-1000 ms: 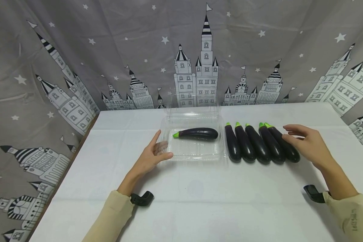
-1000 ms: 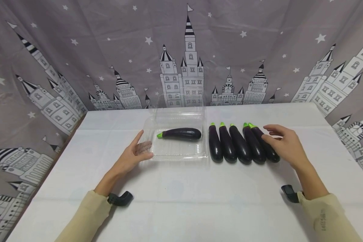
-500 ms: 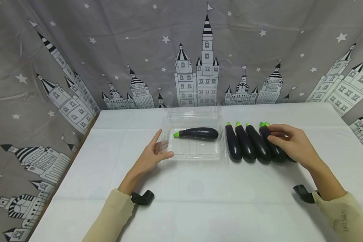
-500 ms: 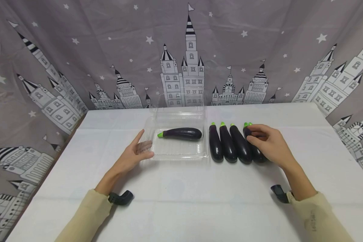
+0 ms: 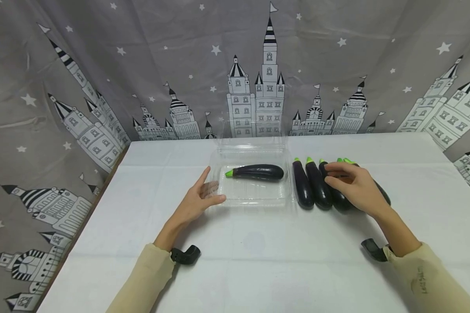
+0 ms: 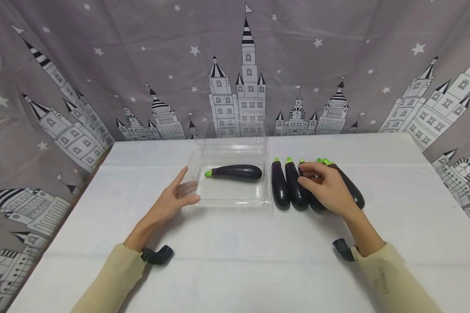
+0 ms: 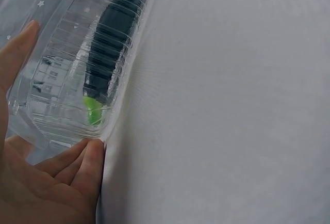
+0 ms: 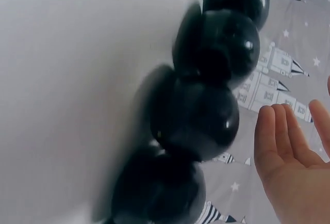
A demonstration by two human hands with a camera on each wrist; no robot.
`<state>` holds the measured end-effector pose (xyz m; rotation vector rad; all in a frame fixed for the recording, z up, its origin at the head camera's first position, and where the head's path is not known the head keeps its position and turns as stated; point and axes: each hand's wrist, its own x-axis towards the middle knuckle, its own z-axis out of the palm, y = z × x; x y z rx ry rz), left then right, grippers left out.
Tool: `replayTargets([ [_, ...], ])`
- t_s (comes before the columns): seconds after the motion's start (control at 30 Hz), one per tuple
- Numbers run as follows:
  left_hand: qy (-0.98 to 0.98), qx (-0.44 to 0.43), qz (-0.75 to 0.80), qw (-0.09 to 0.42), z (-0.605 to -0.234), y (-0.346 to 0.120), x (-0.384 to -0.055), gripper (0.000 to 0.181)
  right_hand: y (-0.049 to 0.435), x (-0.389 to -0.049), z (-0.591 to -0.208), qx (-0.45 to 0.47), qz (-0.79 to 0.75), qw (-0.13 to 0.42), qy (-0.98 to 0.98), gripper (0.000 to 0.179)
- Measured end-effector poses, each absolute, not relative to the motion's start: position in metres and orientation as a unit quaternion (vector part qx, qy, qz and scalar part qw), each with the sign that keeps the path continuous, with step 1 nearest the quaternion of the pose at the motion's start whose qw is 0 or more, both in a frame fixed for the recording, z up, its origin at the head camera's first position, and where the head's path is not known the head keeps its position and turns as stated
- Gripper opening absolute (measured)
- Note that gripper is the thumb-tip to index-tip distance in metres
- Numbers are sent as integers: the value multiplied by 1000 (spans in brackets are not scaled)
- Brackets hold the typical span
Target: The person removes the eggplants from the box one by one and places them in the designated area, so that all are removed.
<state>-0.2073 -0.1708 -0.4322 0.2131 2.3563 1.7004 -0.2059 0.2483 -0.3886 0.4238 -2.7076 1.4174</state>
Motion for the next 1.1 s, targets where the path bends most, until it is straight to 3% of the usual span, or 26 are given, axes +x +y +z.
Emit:
replayTargets([
  [1.1,804,71,580,111,-435,-172,-208,101,136,-230,-380,238,516,-6,-823,34],
])
